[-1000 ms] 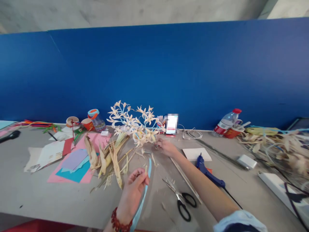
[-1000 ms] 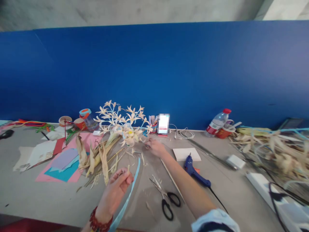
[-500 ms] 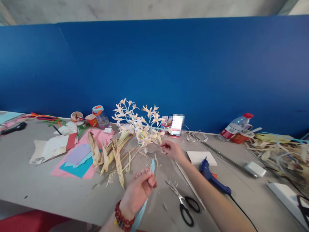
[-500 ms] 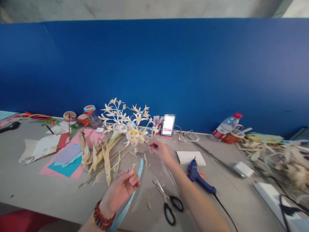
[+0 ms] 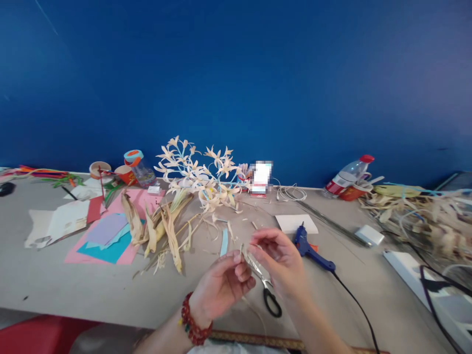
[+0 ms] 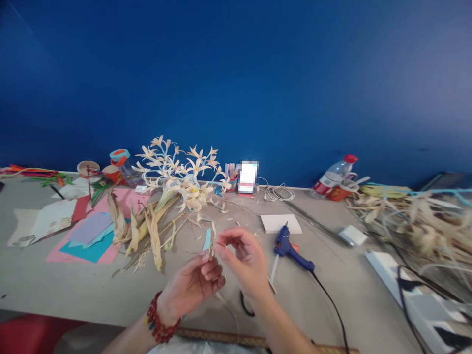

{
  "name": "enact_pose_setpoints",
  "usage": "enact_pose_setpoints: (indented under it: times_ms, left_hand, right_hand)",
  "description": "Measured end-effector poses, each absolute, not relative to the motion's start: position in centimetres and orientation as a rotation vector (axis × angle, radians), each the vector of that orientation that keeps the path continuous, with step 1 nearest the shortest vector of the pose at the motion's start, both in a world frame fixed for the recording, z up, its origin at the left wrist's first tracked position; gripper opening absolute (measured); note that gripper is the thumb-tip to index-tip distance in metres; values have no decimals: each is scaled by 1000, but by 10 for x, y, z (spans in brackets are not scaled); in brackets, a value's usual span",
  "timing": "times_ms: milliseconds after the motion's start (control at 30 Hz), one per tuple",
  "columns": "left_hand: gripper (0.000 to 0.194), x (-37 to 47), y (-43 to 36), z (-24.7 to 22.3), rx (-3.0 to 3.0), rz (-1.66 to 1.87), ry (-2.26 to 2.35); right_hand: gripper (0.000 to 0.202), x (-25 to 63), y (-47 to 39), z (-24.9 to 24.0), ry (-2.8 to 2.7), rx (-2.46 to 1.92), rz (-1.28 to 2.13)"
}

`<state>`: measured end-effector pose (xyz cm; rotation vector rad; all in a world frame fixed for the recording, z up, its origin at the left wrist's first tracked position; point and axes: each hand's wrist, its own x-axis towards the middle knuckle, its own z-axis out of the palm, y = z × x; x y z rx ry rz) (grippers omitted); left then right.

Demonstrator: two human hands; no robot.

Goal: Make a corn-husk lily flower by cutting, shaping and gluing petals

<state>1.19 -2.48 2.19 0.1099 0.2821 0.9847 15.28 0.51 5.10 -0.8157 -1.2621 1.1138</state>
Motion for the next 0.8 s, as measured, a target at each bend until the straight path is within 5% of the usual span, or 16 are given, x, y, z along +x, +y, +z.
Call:
enact_pose_setpoints:
  times_ms: [800]
  left_hand:
    - [14, 14, -33, 29, 103, 963, 294]
  right_hand:
    - [32, 154, 4, 59, -1757, -696, 310]
